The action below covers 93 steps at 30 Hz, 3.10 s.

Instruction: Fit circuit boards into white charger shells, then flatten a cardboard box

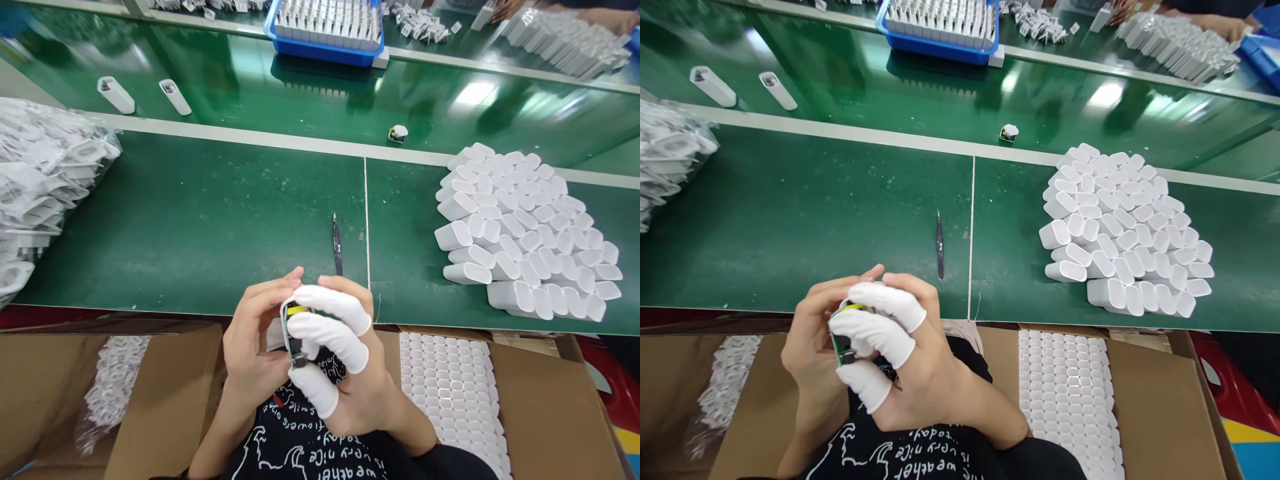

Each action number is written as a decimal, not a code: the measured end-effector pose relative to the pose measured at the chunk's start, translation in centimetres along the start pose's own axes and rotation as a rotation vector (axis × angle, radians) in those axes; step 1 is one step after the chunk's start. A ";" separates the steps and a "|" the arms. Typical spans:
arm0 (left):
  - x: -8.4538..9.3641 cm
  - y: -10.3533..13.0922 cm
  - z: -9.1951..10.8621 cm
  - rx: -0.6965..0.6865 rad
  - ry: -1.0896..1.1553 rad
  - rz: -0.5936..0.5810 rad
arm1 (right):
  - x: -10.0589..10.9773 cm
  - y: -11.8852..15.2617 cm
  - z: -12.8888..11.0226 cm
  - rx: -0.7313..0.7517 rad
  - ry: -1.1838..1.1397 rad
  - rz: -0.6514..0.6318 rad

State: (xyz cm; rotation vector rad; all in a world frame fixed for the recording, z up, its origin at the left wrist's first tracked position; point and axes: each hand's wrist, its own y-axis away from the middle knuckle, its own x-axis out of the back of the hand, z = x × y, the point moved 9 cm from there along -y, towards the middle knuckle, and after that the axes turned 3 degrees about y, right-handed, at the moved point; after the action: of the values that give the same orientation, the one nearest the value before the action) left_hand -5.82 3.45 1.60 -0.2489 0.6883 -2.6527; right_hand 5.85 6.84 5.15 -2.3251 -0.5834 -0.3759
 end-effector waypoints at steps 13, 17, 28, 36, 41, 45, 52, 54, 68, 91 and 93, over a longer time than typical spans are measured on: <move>-1.0 -0.1 0.1 -0.244 -0.239 -0.003 | -4.0 2.6 6.7 -0.653 -0.777 -0.067; -1.0 0.0 -0.1 -0.243 -0.314 0.026 | -4.0 2.3 7.6 -0.678 -0.718 -0.042; 1.0 0.3 -0.9 -0.041 -0.399 0.361 | -1.9 1.9 4.5 -0.270 -0.163 0.019; -1.7 1.0 -1.2 -0.020 -0.314 0.104 | -1.2 1.3 4.2 -0.097 -0.063 0.042; -1.6 1.0 -1.1 0.010 -0.305 0.098 | -1.6 1.4 5.6 -0.153 -0.231 0.007; -1.7 1.0 -0.7 -0.013 -0.314 0.089 | -1.5 1.3 5.3 -0.118 -0.219 -0.003; -2.0 0.9 -0.8 -0.020 -0.321 0.024 | -1.4 1.0 4.9 -0.033 -0.146 -0.027; -2.0 0.8 -1.0 -0.007 -0.270 0.031 | -1.1 1.1 5.5 -0.081 -0.231 0.023; -1.8 0.2 -1.9 0.071 -0.245 0.086 | -0.4 1.8 6.0 -0.115 -0.131 0.176; 2.5 -0.4 -0.6 0.059 -0.361 0.092 | 2.5 -0.7 5.7 -0.251 0.285 -0.041; 3.0 -0.3 -0.5 0.061 -0.417 0.131 | 2.7 -0.6 3.1 -0.155 0.248 -0.081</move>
State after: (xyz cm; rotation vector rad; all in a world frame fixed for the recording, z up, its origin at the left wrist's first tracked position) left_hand -8.79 2.68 1.59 -0.6893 0.4676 -2.3825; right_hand 8.20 10.16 4.41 -2.3573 -0.5435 -0.7597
